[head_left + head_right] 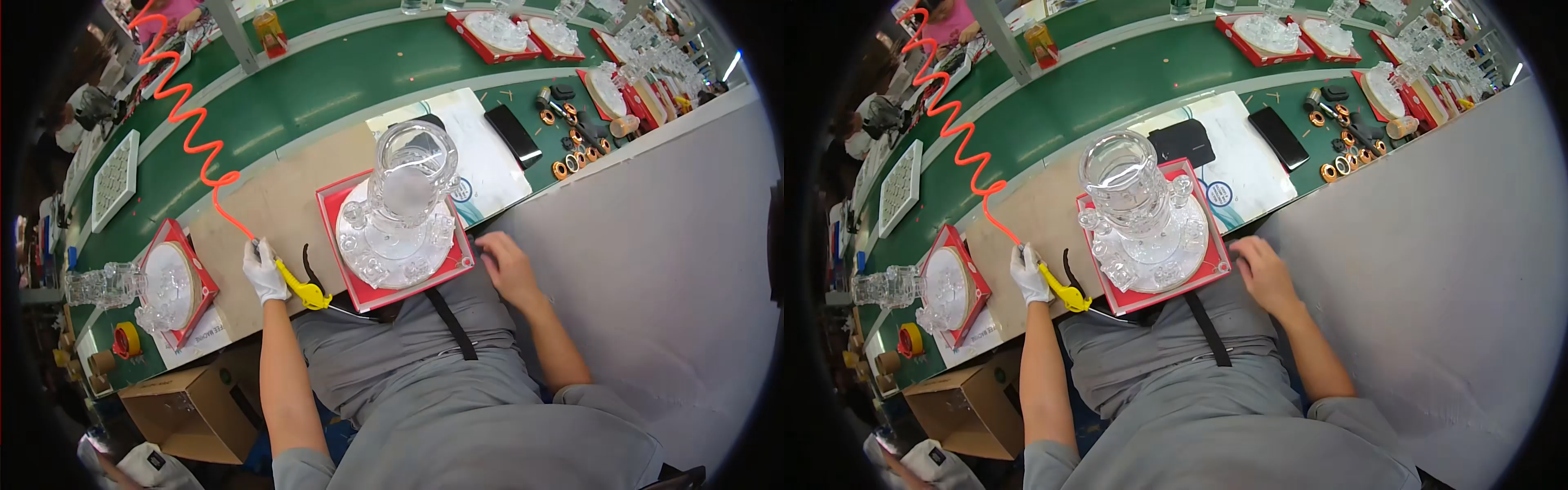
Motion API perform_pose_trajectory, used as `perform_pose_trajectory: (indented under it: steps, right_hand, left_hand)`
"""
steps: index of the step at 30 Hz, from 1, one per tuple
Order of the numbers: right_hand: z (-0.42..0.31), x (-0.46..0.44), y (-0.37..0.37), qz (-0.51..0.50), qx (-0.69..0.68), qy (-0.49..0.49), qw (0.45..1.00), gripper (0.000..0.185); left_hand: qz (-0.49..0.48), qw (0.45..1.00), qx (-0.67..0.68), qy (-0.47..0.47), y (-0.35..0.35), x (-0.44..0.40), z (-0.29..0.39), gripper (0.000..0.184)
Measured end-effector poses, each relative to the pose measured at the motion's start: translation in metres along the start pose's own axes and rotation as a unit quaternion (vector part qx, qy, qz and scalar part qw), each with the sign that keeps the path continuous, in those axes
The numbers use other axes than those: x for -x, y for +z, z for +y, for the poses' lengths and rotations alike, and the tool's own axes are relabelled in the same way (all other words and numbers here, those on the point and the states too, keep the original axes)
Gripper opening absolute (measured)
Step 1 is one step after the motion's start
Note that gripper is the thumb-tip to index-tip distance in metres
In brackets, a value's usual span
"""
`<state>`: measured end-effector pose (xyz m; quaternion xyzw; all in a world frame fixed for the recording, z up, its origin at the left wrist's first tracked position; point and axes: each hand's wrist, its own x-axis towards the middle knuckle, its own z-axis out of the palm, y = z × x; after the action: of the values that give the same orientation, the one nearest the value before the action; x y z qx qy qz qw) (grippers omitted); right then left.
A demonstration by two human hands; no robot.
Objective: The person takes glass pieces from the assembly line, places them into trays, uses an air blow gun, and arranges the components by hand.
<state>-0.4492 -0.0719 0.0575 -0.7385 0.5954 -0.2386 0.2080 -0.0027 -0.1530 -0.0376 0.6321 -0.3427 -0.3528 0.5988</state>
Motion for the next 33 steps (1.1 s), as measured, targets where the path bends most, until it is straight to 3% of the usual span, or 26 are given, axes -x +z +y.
perform_pose_trajectory:
  steps: [3, 4, 7, 13, 22, 28, 33]
  right_hand:
    - [-0.005, 0.025, 0.021, -0.026, 0.002, 0.044, 0.999, 0.047]
    - [0.003, 0.029, 0.033, -0.001, 0.029, 0.008, 1.000, 0.057]
    - [0.012, 0.028, 0.053, 0.039, 0.057, -0.022, 0.997, 0.056]
    - [0.022, 0.021, 0.049, 0.078, 0.084, -0.095, 0.989, 0.031]
    - [0.017, 0.017, 0.025, 0.042, 0.068, -0.119, 0.990, 0.027]
    - [0.014, 0.008, 0.016, 0.007, -0.016, -0.067, 0.998, 0.017]
    - [0.005, -0.002, 0.015, 0.011, 0.011, -0.035, 0.999, 0.013]
  left_hand:
    - [-0.006, 1.000, -0.012, -0.002, -0.001, 0.001, 0.002, 0.024]
    - [-0.009, 1.000, -0.015, -0.001, 0.000, 0.001, 0.003, 0.025]
    - [-0.009, 1.000, -0.028, 0.002, 0.000, 0.001, 0.003, 0.025]
    - [0.009, 1.000, -0.027, 0.002, 0.001, 0.001, 0.001, 0.022]
    - [0.004, 0.998, -0.055, 0.012, -0.004, -0.003, -0.009, 0.021]
    - [0.009, 0.998, -0.056, 0.014, -0.004, -0.003, -0.009, 0.022]
    - [0.010, 0.998, -0.062, 0.012, -0.003, -0.003, -0.008, 0.023]
